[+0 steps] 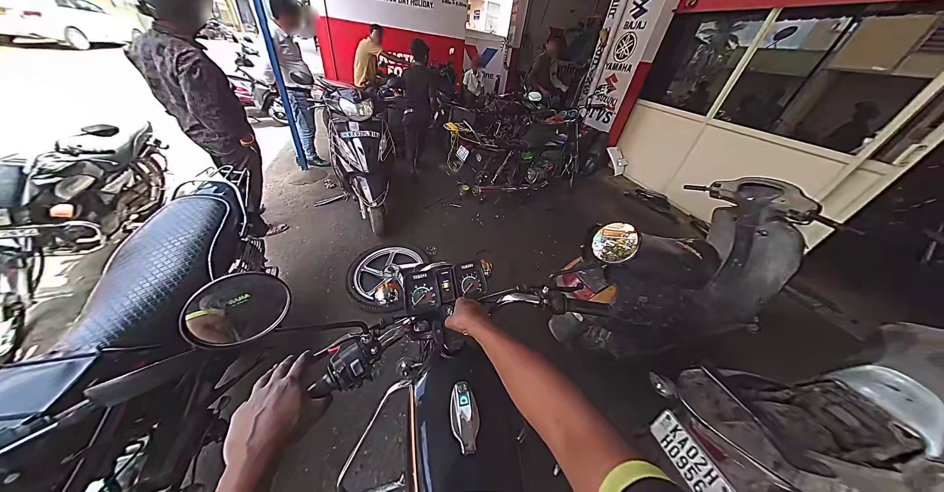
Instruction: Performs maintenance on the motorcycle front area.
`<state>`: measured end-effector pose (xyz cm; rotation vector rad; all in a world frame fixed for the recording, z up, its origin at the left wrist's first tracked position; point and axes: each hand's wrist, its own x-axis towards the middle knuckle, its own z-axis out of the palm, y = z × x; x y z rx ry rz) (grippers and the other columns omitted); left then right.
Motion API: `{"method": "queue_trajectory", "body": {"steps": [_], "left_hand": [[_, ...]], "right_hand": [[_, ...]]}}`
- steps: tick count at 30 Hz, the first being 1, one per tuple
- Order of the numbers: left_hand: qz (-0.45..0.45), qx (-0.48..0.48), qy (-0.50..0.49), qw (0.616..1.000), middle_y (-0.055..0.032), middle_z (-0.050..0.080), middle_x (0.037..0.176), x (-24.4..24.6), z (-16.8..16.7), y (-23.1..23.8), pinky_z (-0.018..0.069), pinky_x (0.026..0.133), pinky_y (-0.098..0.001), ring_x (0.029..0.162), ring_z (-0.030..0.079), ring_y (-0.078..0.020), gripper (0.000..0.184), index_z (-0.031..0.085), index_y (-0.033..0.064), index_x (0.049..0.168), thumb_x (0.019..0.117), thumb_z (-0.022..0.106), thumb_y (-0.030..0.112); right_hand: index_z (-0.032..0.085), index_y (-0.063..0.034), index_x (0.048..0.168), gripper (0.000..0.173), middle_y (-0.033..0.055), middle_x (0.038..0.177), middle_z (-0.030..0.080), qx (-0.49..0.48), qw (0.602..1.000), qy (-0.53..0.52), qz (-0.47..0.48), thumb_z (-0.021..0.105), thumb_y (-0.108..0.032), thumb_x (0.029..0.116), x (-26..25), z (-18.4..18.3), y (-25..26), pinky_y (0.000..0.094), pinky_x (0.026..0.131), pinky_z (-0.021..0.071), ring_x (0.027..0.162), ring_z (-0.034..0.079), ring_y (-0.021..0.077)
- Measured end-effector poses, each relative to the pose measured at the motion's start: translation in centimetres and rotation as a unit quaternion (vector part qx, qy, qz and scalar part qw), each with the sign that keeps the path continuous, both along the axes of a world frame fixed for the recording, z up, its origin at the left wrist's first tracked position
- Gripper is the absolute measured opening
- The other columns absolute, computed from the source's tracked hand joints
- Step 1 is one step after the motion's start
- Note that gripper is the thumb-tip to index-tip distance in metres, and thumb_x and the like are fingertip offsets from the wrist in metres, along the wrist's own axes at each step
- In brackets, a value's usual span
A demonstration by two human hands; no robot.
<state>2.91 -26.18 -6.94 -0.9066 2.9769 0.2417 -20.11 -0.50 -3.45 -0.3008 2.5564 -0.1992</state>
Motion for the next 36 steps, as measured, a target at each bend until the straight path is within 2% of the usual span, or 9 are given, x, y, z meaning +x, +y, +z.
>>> {"method": "queue_trajectory", "body": {"steps": [4,8,12,16,19,22,26,33,36], "left_hand": [[0.001,0.002,0.015,1.0,-0.0041,0.056,0.15,-0.1,0.0,-0.4,0.0513,0.096,-0.0624,0.14,0.049,-0.034,0.086,0.055,0.0255,0.147,0.0717,0.08,0.056],[-0.022,0.028,0.025,0.999,-0.0131,0.056,0.147,0.5,-0.4,-0.1,0.049,0.09,-0.0709,0.135,0.051,-0.0442,0.085,0.055,0.0207,0.146,0.072,0.085,0.051],[-0.026,0.033,0.023,0.999,-0.016,0.055,0.147,0.5,0.4,0.4,0.0474,0.089,-0.0727,0.134,0.051,-0.0464,0.085,0.054,0.0168,0.146,0.0737,0.085,0.048],[-0.014,0.032,0.015,0.999,-0.0112,0.054,0.15,0.4,1.6,0.9,0.0486,0.094,-0.0686,0.139,0.049,-0.0412,0.085,0.053,0.0195,0.148,0.0739,0.081,0.05],[-0.006,0.034,-0.004,0.999,-0.0075,0.052,0.153,0.3,1.9,0.9,0.0493,0.096,-0.0654,0.142,0.046,-0.0375,0.085,0.052,0.0224,0.149,0.074,0.079,0.052],[0.001,0.037,-0.026,0.999,-0.0053,0.049,0.156,0.2,2.2,0.7,0.0496,0.098,-0.0626,0.144,0.044,-0.0355,0.088,0.049,0.024,0.152,0.0744,0.079,0.054],[0.004,0.038,-0.031,0.999,-0.0038,0.049,0.156,0.0,1.8,0.3,0.0509,0.097,-0.0605,0.144,0.045,-0.034,0.088,0.049,0.0243,0.152,0.0744,0.077,0.056],[0.005,0.034,-0.037,0.999,-0.0038,0.05,0.155,0.4,1.8,0.1,0.0514,0.097,-0.0595,0.143,0.046,-0.0334,0.087,0.05,0.024,0.151,0.0747,0.076,0.057],[0.002,0.036,-0.05,0.998,-0.0037,0.048,0.156,0.6,1.9,0.1,0.049,0.101,-0.0591,0.146,0.042,-0.0327,0.088,0.048,0.0236,0.152,0.0756,0.077,0.057]], "right_hand": [[0.045,0.0,0.147,0.064,0.0202,0.141,0.059,-0.056,0.998,0.037,-0.009,0.059,-0.037,0.096,1.1,-0.9,0.2,0.055,0.105,0.0478,0.131,0.058,0.0332],[0.048,-0.0003,0.147,0.059,0.0224,0.14,0.059,-0.139,0.99,0.01,-0.03,0.05,-0.042,0.106,1.2,-3.3,2.2,0.0537,0.109,0.046,0.13,0.058,0.0339],[0.058,-0.0002,0.131,0.048,0.0211,0.113,0.069,-0.215,0.975,0.006,-0.059,0.051,-0.041,0.1065,0.8,-5.8,2.7,0.0471,0.088,0.0562,0.097,0.071,0.0297],[0.051,0.0019,0.141,0.059,0.0247,0.135,0.061,-0.213,0.976,0.042,-0.022,0.061,-0.04,0.1003,1.4,-6.3,3.4,0.0524,0.109,0.0459,0.127,0.06,0.0346],[0.057,0.0,0.136,0.048,0.0188,0.117,0.069,-0.294,0.954,-0.012,-0.063,0.06,-0.034,0.1016,1.7,-7.4,5.0,0.0448,0.09,0.057,0.101,0.07,0.0267],[0.059,0.0,0.129,0.03,0.0123,0.093,0.068,-0.356,0.926,-0.071,-0.098,0.05,-0.019,0.1075,3.4,-7.8,8.6,0.0339,0.066,0.0552,0.073,0.066,0.0177],[0.066,-0.0004,0.117,0.021,0.0092,0.085,0.068,-0.388,0.911,-0.01,-0.139,0.057,-0.014,0.104,5.6,-8.1,15.7,0.0312,0.064,0.0565,0.069,0.066,0.0144],[0.064,-0.0009,0.129,0.038,0.0162,0.101,0.072,-0.319,0.895,0.299,-0.084,0.059,-0.021,0.0973,7.1,-4.6,26.6,0.0516,0.081,0.0569,0.088,0.07,0.0284],[0.064,0.0016,0.13,0.045,0.0272,0.127,0.063,-0.216,0.876,0.429,-0.042,0.067,-0.02,0.0915,5.8,-2.3,28.8,0.0629,0.1,0.0482,0.119,0.06,0.0467]]}}
